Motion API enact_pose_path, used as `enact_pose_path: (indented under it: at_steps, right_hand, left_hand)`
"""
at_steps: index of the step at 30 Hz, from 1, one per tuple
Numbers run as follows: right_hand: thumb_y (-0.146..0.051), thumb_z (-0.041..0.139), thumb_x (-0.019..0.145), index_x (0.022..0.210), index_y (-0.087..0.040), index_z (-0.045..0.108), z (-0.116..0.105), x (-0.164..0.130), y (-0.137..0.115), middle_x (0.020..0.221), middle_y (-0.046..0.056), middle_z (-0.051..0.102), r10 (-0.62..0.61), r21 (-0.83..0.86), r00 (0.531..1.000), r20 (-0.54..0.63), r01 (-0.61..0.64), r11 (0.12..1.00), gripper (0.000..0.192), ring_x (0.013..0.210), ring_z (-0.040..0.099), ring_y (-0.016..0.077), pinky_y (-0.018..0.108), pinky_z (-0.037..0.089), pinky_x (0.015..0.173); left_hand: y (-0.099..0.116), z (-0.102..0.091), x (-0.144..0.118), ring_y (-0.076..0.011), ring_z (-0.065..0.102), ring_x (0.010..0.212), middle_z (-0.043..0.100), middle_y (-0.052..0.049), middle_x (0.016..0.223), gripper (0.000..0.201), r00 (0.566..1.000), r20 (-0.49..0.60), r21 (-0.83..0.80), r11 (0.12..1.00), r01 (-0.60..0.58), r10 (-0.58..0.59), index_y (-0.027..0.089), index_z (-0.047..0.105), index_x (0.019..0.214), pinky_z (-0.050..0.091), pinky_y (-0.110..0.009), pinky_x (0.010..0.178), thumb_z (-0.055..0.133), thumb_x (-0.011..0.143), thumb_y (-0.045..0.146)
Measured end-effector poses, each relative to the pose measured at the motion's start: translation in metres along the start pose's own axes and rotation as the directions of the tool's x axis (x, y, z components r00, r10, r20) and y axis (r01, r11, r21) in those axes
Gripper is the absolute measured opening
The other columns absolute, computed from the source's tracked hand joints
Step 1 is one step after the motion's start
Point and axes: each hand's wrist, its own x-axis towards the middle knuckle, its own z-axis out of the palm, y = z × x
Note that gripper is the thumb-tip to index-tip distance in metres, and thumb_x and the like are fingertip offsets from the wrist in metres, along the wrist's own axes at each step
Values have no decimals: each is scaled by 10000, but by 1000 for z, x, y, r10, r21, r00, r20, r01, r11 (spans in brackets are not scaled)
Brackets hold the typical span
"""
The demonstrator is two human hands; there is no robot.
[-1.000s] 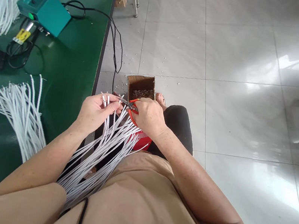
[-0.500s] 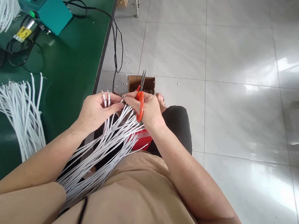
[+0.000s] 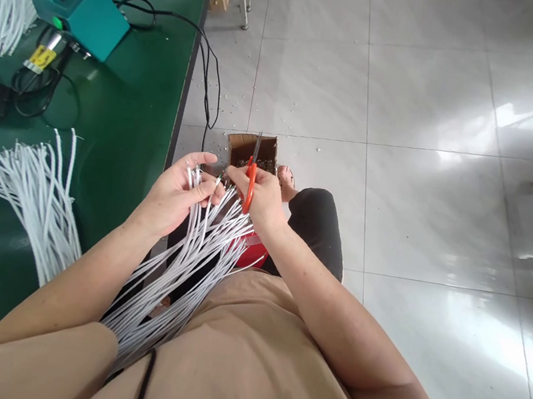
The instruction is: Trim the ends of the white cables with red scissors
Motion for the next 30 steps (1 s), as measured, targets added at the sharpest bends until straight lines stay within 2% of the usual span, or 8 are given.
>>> enact_pose_path:
  at_steps: [11,16,18,20,22,24,27,30]
  right_hand:
    - [-351,696,759,724,-164,629,-1,-11,-6,640,-25,595,-95,68,976,196,83,994,202,653,542,95,236,449,696]
    - [-334,524,867,774,-164,634,-6,-9,-2,714,-8,595,-182,-274,979,88,199,941,223,651,491,98,241,408,656]
    - [-321,502,878,749,-159,624,-11,-9,1,758,19,603,-307,-582,948,87,298,756,240,684,496,121,267,398,683]
    - [-280,497,880,744,-151,624,-17,-8,4,805,55,617,-406,-812,894,190,376,446,227,747,516,156,305,386,747]
    - [-234,468,894,789,-141,640,-22,-7,8,844,87,630,-422,-896,857,297,403,187,221,811,532,189,341,367,814]
    - [-202,419,917,825,-133,651,-25,-6,11,853,106,636,-408,-918,848,338,393,58,259,843,539,210,364,352,850]
    - [-221,415,929,786,-139,648,-27,-6,13,811,95,630,-410,-918,852,325,389,79,286,805,533,202,354,359,816]
    - [-287,461,921,713,-160,614,-23,-7,7,763,55,602,-479,-882,857,188,362,302,288,740,505,164,311,370,729]
  left_hand:
    - [-11,-6,4,-173,672,699,679,17,743,539,985,-149,222,974,-53,88,231,576,1103,537,-328,741,842,636,279]
    - [-7,-4,3,-150,631,645,655,19,718,494,981,-145,250,964,-87,126,231,627,1122,534,-316,710,814,668,282]
    - [-7,-4,3,-138,609,631,637,24,708,456,981,-141,252,963,-98,137,226,655,1112,534,-309,703,798,682,273]
    - [-7,-4,3,-129,598,626,628,24,713,412,981,-138,252,963,-97,135,216,681,1086,529,-299,696,787,691,268]
    - [-8,-6,4,-124,596,627,628,20,723,402,984,-133,255,963,-83,120,204,695,1079,518,-285,673,785,693,268]
    - [-8,-7,4,-120,604,631,635,17,737,420,986,-134,260,964,-64,101,192,696,1094,509,-270,656,791,691,264]
    - [-6,-10,4,-138,657,734,680,-12,831,458,995,-96,211,977,-19,40,184,674,1138,531,-262,697,792,697,224]
    - [-4,-10,3,-208,662,1039,694,-78,1078,505,999,8,64,997,36,-36,196,625,1193,573,-308,811,769,711,154]
